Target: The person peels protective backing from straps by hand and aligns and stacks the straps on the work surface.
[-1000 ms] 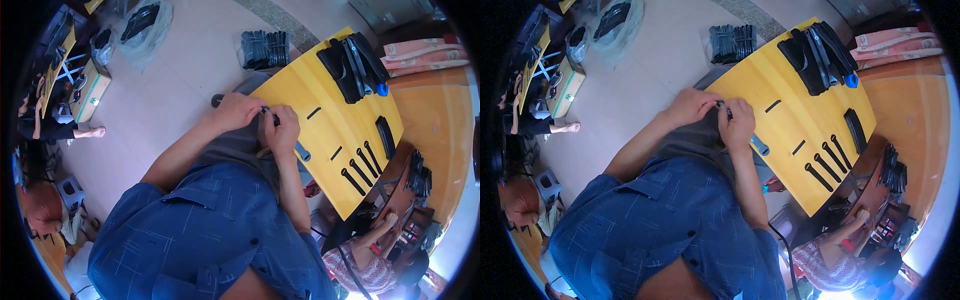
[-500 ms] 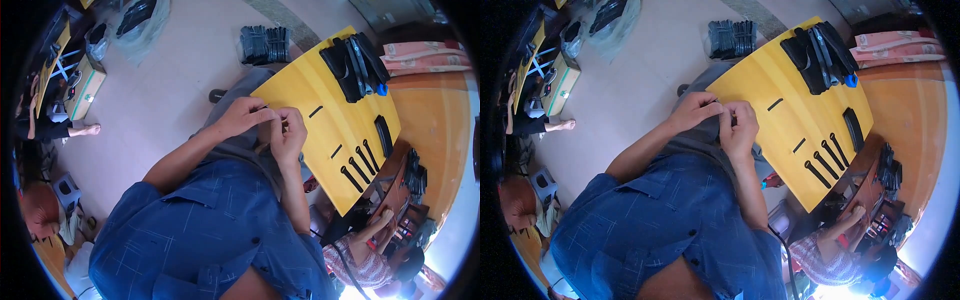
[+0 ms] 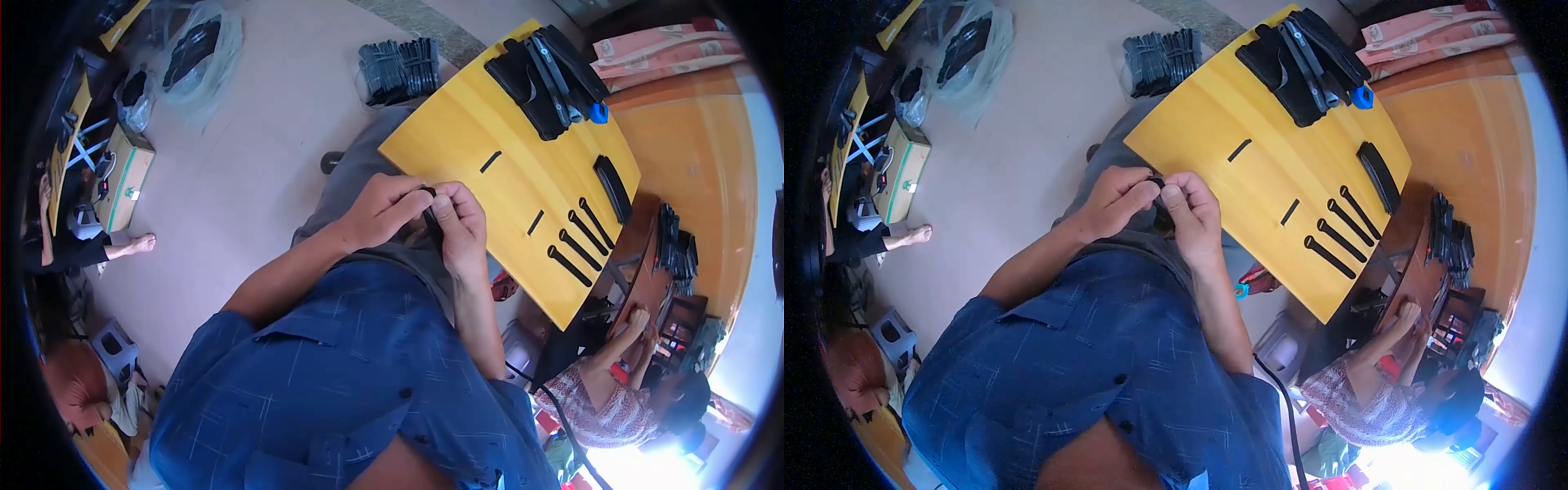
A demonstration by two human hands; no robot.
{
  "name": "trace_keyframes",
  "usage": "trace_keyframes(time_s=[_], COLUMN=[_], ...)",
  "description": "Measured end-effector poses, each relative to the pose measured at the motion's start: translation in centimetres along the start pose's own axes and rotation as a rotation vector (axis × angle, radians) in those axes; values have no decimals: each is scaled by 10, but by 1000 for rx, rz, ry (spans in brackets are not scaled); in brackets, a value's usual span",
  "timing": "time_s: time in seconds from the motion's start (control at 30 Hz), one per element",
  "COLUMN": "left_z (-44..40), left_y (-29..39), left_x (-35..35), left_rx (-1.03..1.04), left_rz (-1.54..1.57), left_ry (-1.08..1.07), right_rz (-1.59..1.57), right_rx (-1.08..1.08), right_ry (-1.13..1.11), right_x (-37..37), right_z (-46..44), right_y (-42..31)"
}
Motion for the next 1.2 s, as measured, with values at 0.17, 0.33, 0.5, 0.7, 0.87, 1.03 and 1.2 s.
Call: trace_keyframes(time_s=[0.17, 0.33, 0.5, 0.7, 0.87, 1.03, 1.2], left_z=[1, -4, -5, -5, 12, 4, -16], left_y=[-3, 2, 3, 18, 19, -13, 6], left_x=[0, 7, 19, 25, 4, -74, -122], left_rx=[-15, -33, -47, 142, 70, -14, -5], left_rz=[40, -4, 77, -262, -23, 596, 195], left_ry=[-10, -69, -77, -9, 258, 638, 623], right_rz=[572, 1182, 897, 747, 772, -144, 88], right_rx=[-254, -481, -504, -678, -691, -931, -941], right_ry=[8, -157, -202, 335, 1194, 1400, 1406], right_x=[7, 27, 16, -48, -209, -360, -333], right_z=[9, 13, 16, 30, 90, 183, 235], right_y=[-46, -83, -82, -88, -156, -172, -173])
Point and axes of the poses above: each hand's wrist, its own z-axis away from the middle knuckle, its own x-axis out of the palm, y = z × x, the point moved 10 cm from there along -z, towards the middle knuckle, and after that the axes turned 2 degrees about -y, right-handed, at the moved point
